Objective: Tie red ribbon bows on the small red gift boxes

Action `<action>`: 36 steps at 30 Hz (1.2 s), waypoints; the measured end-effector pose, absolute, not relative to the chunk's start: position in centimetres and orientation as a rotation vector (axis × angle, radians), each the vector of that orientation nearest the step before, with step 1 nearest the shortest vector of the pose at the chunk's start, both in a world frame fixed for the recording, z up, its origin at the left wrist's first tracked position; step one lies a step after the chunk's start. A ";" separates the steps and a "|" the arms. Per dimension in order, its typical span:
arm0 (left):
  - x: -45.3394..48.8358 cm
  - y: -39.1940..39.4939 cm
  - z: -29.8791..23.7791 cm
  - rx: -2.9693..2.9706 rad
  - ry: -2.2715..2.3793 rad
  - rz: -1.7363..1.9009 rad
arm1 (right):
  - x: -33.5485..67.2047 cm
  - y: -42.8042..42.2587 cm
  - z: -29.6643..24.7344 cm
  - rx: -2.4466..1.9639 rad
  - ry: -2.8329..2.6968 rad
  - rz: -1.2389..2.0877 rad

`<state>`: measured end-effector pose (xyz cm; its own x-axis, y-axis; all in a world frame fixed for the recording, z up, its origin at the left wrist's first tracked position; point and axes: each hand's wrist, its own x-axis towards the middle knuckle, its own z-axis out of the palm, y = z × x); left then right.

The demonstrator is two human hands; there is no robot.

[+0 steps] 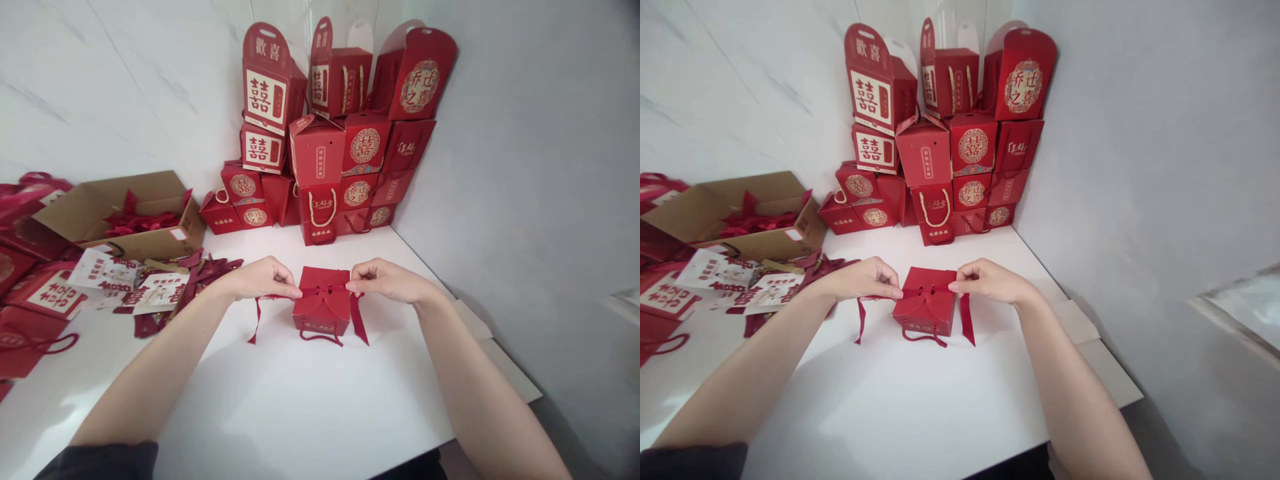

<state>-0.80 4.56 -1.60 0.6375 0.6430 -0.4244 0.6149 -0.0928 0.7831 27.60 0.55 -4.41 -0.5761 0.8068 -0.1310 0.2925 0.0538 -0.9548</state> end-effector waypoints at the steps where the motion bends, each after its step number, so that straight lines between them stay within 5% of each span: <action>1: -1.0 4.7 -1.6 1.742 0.993 0.009 | 27.7 0.6 -4.5 -1.087 -1.898 1.553; 7: -2.4 5.6 -1.2 1.765 0.740 -0.087 | 27.8 0.8 -4.9 -1.089 -1.891 1.578; 15: -0.4 5.1 -2.4 1.804 0.394 0.510 | 27.3 0.8 -4.7 -1.092 -1.867 1.598; 36: 2.6 3.3 -4.3 1.753 0.746 0.615 | 26.8 0.7 -5.0 -1.052 -1.815 1.643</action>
